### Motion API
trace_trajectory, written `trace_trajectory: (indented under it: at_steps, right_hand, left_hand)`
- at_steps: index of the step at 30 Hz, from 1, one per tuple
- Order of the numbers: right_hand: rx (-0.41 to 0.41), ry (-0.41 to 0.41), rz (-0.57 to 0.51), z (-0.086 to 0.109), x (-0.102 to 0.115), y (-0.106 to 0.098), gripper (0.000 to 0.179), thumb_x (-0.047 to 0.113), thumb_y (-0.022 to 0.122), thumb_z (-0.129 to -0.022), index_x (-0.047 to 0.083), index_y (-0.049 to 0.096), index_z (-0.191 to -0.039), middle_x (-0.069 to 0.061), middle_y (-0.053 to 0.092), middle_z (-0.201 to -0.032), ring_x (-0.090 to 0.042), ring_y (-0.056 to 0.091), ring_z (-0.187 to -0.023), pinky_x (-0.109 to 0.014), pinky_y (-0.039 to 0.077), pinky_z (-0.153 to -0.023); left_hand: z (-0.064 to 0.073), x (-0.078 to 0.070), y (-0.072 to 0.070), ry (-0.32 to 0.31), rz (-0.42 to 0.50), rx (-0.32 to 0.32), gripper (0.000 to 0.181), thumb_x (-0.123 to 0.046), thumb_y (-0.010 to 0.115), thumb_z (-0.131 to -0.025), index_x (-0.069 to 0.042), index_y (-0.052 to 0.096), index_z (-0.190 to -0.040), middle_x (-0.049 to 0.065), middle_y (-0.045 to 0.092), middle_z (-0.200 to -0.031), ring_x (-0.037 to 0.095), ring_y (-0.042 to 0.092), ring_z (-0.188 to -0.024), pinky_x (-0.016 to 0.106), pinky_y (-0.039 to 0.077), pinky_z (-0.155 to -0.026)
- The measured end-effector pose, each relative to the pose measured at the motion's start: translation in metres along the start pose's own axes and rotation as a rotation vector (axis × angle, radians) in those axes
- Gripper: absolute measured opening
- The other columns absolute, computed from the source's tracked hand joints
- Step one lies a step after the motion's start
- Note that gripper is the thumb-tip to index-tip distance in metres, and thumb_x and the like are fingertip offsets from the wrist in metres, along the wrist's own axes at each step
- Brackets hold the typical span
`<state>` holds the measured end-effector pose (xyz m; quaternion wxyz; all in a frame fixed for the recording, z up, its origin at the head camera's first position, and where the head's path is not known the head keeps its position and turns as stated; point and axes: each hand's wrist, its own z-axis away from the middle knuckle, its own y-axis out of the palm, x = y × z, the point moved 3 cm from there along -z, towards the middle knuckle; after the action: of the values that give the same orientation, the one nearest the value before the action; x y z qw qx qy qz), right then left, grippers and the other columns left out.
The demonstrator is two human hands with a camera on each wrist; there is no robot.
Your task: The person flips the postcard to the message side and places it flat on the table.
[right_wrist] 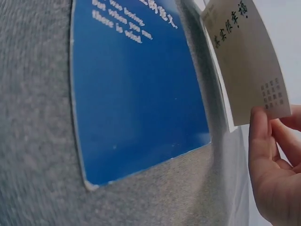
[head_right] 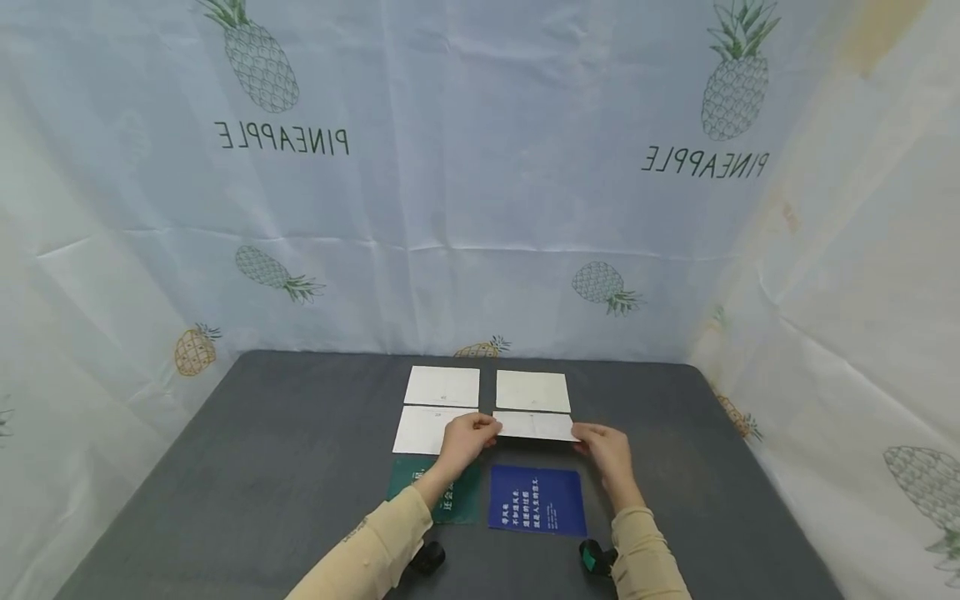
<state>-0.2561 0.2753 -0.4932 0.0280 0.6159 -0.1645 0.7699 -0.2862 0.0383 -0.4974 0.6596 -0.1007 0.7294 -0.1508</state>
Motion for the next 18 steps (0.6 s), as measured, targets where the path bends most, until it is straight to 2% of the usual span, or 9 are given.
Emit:
trace_trajectory:
  at_steps: [5,6,9,11,13,15,18]
  right_hand:
    - [-0.018,-0.027,0.22,0.0,-0.004,0.001,0.036,0.019,0.066,-0.084,-0.003,0.064,-0.114,-0.017,0.069,-0.105,-0.005,0.062,-0.074,-0.025,0.053,-0.07]
    - [-0.028,-0.042,0.262,0.0,-0.005,0.001,0.041,0.019,0.065,-0.085,-0.006,0.061,-0.116,-0.022,0.065,-0.111,-0.006,0.061,-0.074,-0.025,0.053,-0.069]
    - [-0.04,-0.053,0.312,-0.003,-0.006,0.001,0.041,0.018,0.066,-0.083,-0.006,0.062,-0.116,-0.022,0.066,-0.108,-0.007,0.058,-0.069,-0.023,0.049,-0.064]
    - [-0.042,-0.061,0.35,-0.005,-0.008,0.001,0.04,0.018,0.067,-0.082,-0.006,0.063,-0.114,-0.021,0.067,-0.105,-0.006,0.056,-0.068,-0.022,0.048,-0.062]
    - [-0.04,-0.069,0.387,-0.007,-0.01,0.0,0.04,0.019,0.067,-0.081,-0.006,0.064,-0.112,-0.021,0.068,-0.103,-0.006,0.056,-0.067,-0.022,0.047,-0.06]
    - [-0.036,-0.079,0.429,-0.008,-0.011,0.0,0.04,0.02,0.067,-0.081,-0.006,0.064,-0.111,-0.022,0.068,-0.102,-0.01,0.058,-0.07,-0.023,0.046,-0.06]
    - [-0.033,-0.116,0.523,-0.008,-0.013,0.0,0.037,0.021,0.066,-0.082,-0.004,0.066,-0.109,-0.022,0.067,-0.106,-0.024,0.063,-0.082,-0.03,0.048,-0.068]
  left_hand:
    - [0.002,0.005,0.005,0.0,-0.062,0.041,0.03,-0.016,0.07,-0.079,0.005,0.068,-0.099,0.012,0.072,-0.078,0.012,0.065,-0.061,0.02,0.049,-0.056]
    - [0.002,0.005,0.006,0.008,-0.075,0.047,0.03,-0.015,0.07,-0.079,0.006,0.068,-0.1,0.012,0.072,-0.078,0.011,0.064,-0.061,0.021,0.049,-0.056]
    - [0.002,0.004,0.008,0.036,-0.123,0.054,0.029,-0.014,0.07,-0.078,0.006,0.068,-0.099,0.008,0.07,-0.072,0.006,0.058,-0.058,0.019,0.045,-0.055]
    - [0.001,0.003,0.009,0.057,-0.162,0.064,0.021,-0.014,0.07,-0.078,0.005,0.068,-0.087,0.002,0.061,-0.06,0.003,0.047,-0.051,0.017,0.038,-0.051]
    - [0.002,0.002,0.01,0.063,-0.198,0.08,0.018,-0.013,0.069,-0.078,0.0,0.061,-0.069,-0.004,0.048,-0.051,0.003,0.036,-0.047,0.017,0.029,-0.048]
    - [0.003,0.001,0.012,0.074,-0.227,0.102,0.03,-0.012,0.069,-0.077,-0.008,0.048,-0.057,-0.008,0.033,-0.047,0.004,0.027,-0.044,0.018,0.022,-0.045]
    - [0.004,0.0,0.014,0.106,-0.287,0.124,0.046,-0.011,0.069,-0.076,-0.017,0.031,-0.052,-0.012,0.023,-0.044,0.003,0.021,-0.042,0.017,0.018,-0.043]
